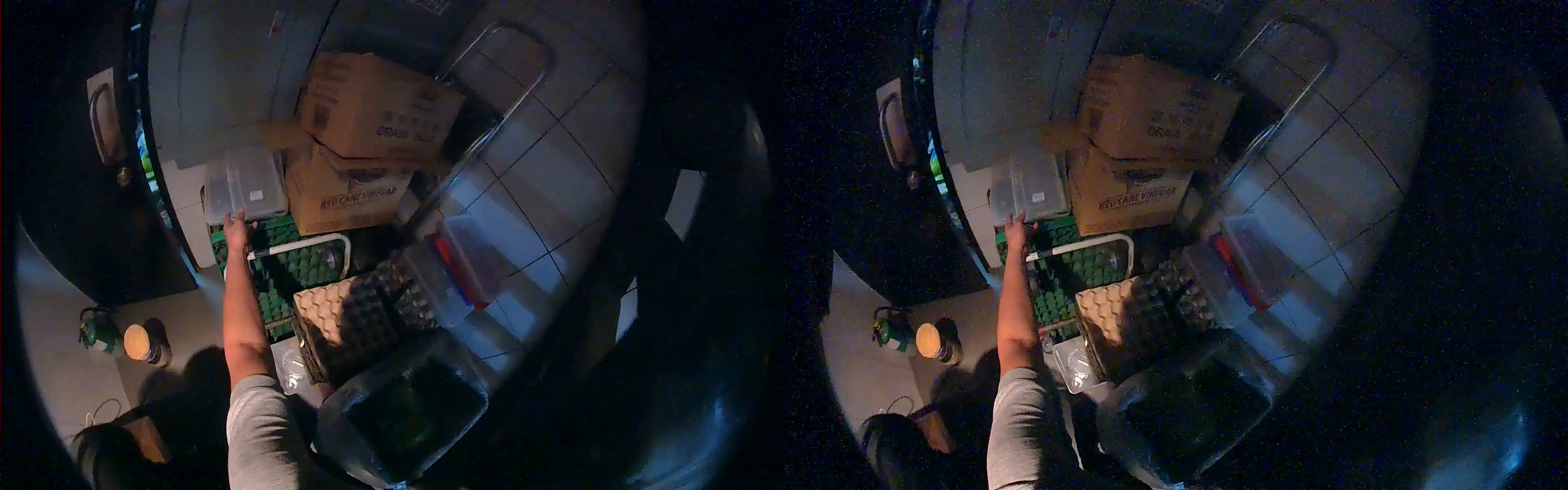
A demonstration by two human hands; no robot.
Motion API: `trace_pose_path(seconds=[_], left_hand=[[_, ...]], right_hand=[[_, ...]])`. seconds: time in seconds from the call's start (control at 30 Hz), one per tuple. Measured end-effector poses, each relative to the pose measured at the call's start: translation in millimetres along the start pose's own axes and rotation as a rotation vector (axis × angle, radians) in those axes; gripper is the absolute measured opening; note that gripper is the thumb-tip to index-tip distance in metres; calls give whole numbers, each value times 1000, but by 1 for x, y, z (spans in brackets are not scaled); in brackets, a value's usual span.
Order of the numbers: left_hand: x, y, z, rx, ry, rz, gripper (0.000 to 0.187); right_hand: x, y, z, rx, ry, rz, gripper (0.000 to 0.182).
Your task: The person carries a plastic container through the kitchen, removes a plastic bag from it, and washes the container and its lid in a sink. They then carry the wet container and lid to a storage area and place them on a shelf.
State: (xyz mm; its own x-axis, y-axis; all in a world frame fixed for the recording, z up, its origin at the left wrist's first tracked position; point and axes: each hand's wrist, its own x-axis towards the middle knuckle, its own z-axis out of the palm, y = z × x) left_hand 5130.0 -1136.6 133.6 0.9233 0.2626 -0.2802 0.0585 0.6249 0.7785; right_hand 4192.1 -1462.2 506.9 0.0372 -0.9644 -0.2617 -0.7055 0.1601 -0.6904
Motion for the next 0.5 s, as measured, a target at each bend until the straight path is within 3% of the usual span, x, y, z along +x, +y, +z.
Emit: trace_pose_path(seconds=[0.17,0.27,0.3,0.33,0.37,0.4,0.43,0.47,0.5], left_hand=[[-6,1,15,63,-165,-73,69],[67,-87,-44,485,-150,205,52],[-2,-48,-39,515,-181,111,49],[-17,-73,-57,793,3,533,47],[-70,-60,-61,772,29,383,45],[-103,-63,-75,551,-53,441,42],[-142,-61,-98,977,9,509,42],[-186,-54,-118,928,-118,476,43],[-237,-49,-131,1161,-24,411,45]], right_hand=[[-1,-16,16,3,7,4,59],[-6,-7,10,36,25,1,57],[-10,-2,6,54,33,-1,57],[-14,9,-1,79,45,-12,56],[-16,21,-8,103,68,-15,56],[-22,38,-20,133,90,-24,56],[-29,56,-33,169,132,-42,55],[-38,77,-49,208,188,-59,55],[-46,102,-64,247,256,-84,54]])
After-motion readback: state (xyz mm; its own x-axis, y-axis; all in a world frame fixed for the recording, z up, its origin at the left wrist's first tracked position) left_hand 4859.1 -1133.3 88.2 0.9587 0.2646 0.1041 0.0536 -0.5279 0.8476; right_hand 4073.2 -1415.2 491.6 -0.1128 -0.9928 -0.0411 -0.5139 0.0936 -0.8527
